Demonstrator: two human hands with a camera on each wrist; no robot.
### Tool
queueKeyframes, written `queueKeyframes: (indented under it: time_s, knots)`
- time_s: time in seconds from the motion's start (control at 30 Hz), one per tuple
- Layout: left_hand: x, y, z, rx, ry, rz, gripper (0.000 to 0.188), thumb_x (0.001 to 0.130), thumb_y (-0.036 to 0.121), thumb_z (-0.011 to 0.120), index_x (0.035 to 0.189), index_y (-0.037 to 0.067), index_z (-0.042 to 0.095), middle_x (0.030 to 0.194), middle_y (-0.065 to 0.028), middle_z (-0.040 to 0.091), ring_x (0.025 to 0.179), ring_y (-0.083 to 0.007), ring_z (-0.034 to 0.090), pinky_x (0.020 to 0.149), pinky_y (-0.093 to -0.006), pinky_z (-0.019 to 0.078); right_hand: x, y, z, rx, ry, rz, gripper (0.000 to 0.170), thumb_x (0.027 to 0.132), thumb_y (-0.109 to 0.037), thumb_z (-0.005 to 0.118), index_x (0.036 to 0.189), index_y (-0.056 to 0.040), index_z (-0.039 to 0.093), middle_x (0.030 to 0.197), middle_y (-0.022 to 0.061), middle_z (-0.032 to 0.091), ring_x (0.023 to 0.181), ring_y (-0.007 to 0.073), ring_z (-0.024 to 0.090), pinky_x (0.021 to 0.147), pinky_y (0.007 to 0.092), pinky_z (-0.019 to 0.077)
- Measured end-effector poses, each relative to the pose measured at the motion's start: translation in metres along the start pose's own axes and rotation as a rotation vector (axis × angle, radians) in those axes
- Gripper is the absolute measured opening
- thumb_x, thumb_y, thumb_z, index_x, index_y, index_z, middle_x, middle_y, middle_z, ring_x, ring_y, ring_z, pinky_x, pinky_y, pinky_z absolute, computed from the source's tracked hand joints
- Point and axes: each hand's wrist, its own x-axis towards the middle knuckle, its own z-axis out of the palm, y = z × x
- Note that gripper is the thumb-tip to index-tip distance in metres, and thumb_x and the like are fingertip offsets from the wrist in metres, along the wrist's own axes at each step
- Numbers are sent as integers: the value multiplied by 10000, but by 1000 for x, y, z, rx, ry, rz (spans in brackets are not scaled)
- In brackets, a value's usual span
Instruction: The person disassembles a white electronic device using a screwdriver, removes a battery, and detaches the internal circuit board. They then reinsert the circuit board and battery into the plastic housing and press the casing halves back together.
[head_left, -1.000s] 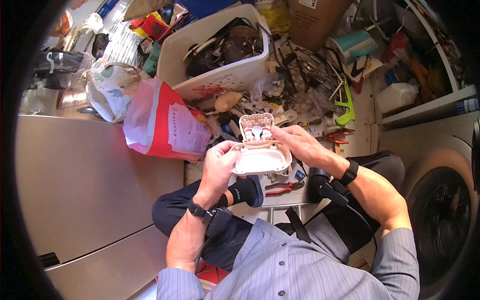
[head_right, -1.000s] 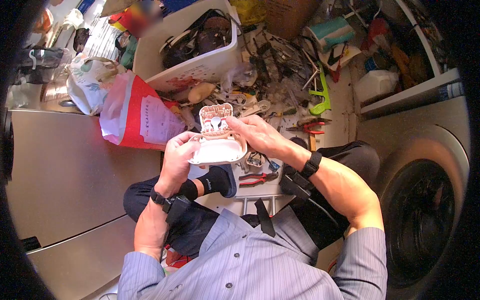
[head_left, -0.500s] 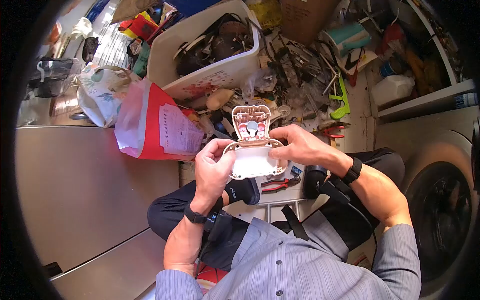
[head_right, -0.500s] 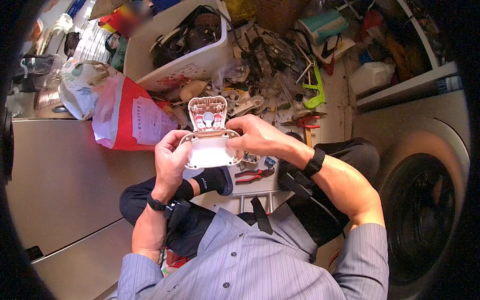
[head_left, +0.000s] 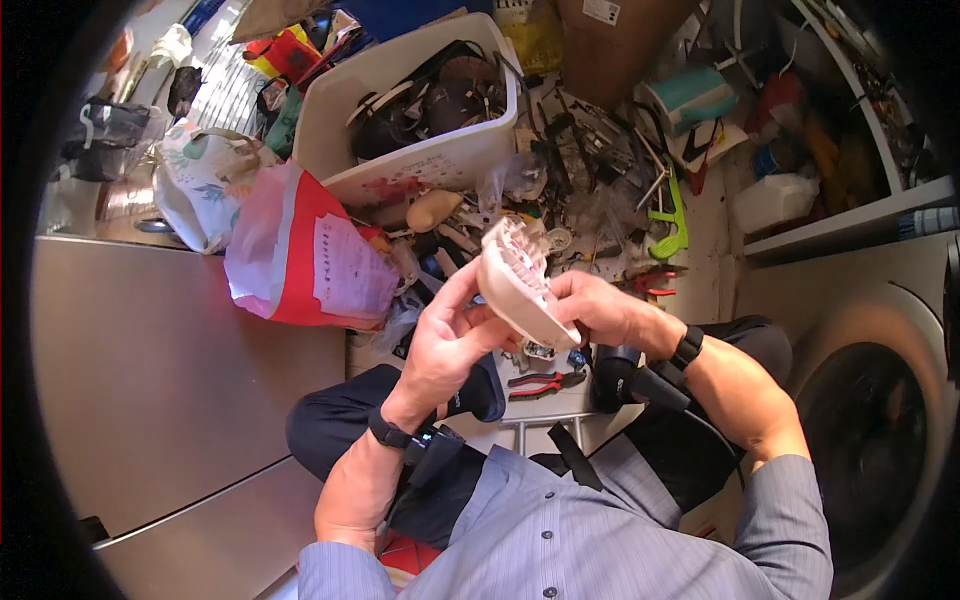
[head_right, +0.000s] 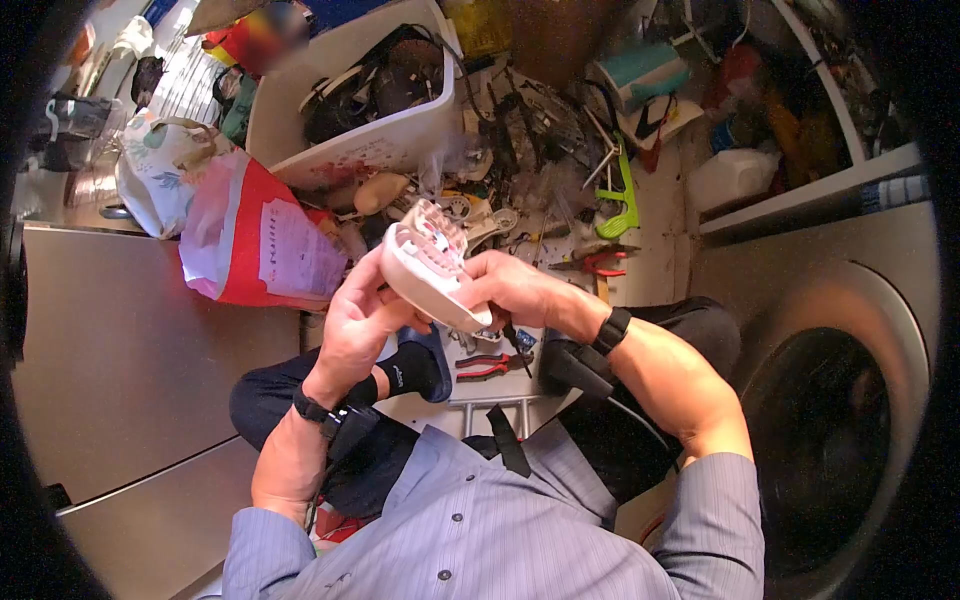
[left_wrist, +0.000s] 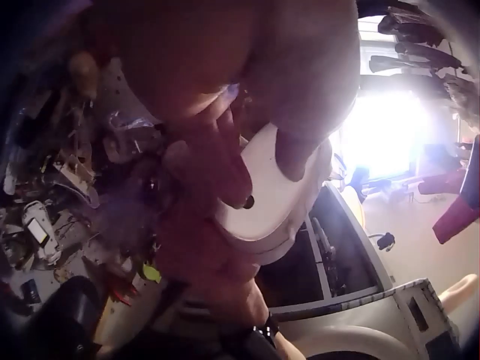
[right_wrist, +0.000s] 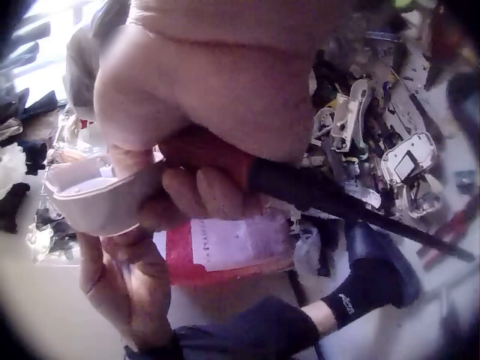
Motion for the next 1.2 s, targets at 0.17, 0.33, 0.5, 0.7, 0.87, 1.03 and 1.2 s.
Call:
queueKeyframes:
  time_s: [0.17, 0.33, 0.5, 0.7, 0.87, 1.03, 1.2]
  knots:
    - [4, 1, 22, 287, 63, -7, 719, 819, 93, 880, 1453, -16, 559, 1218, -73, 614, 897, -113, 655, 780, -266, 561, 2, 1, 21, 60, -60, -65, 470, 895, -173, 789, 1333, -85, 644, 1088, 10, 696, 912, 90, 673, 771, 248, 565]
    - [8, 16, 46, 656, 159, 208, 657, 712, 243, 954, 1251, -12, 680, 954, -59, 619, 805, -155, 568, 735, -305, 520, 12, 9, 15, -591, -308, -674, 818, 770, -57, 886, 1478, -154, 489, 1377, 3, 572, 1265, 153, 553, 1086, 282, 490]
    - [8, 24, 52, 896, 179, 380, 708, 689, 298, 954, 1255, -8, 659, 974, -95, 610, 824, -231, 583, 733, -340, 523, -5, -9, 26, -266, -370, -544, 725, 766, -88, 899, 1403, -145, 558, 1272, -14, 633, 1158, 133, 602, 1024, 299, 532]
    - [4, 39, 61, 895, 202, 264, 748, 646, 355, 972, 1228, -7, 674, 1004, -111, 637, 875, -239, 595, 831, -354, 521, -15, -17, 36, -312, -261, -450, 567, 815, -58, 880, 1309, -145, 616, 1188, 14, 676, 1080, 127, 622, 920, 317, 567]
    - [9, 27, 53, 901, 140, 446, 783, 644, 338, 967, 1274, -19, 669, 1006, -109, 639, 878, -240, 592, 845, -357, 513, -6, -6, 15, -406, -246, -455, 501, 855, -83, 856, 1294, -144, 624, 1197, 25, 677, 1085, 137, 626, 907, 321, 568]
    - [5, 27, 53, 816, 86, 387, 743, 710, 260, 935, 1345, -15, 666, 968, -97, 628, 922, -221, 611, 862, -361, 518, 0, 2, 3, -489, -242, -454, 435, 895, -108, 833, 1279, -144, 632, 1207, 37, 677, 1091, 147, 630, 894, 326, 568]
    - [7, 24, 46, 661, 29, 327, 449, 952, -13, 694, 1398, 17, 661, 935, -47, 616, 756, -104, 633, 660, -258, 543, 2, -11, 9, 529, -685, 52, 311, 985, -215, 759, 1255, -114, 643, 1209, 66, 682, 1088, 178, 653, 863, 327, 566]
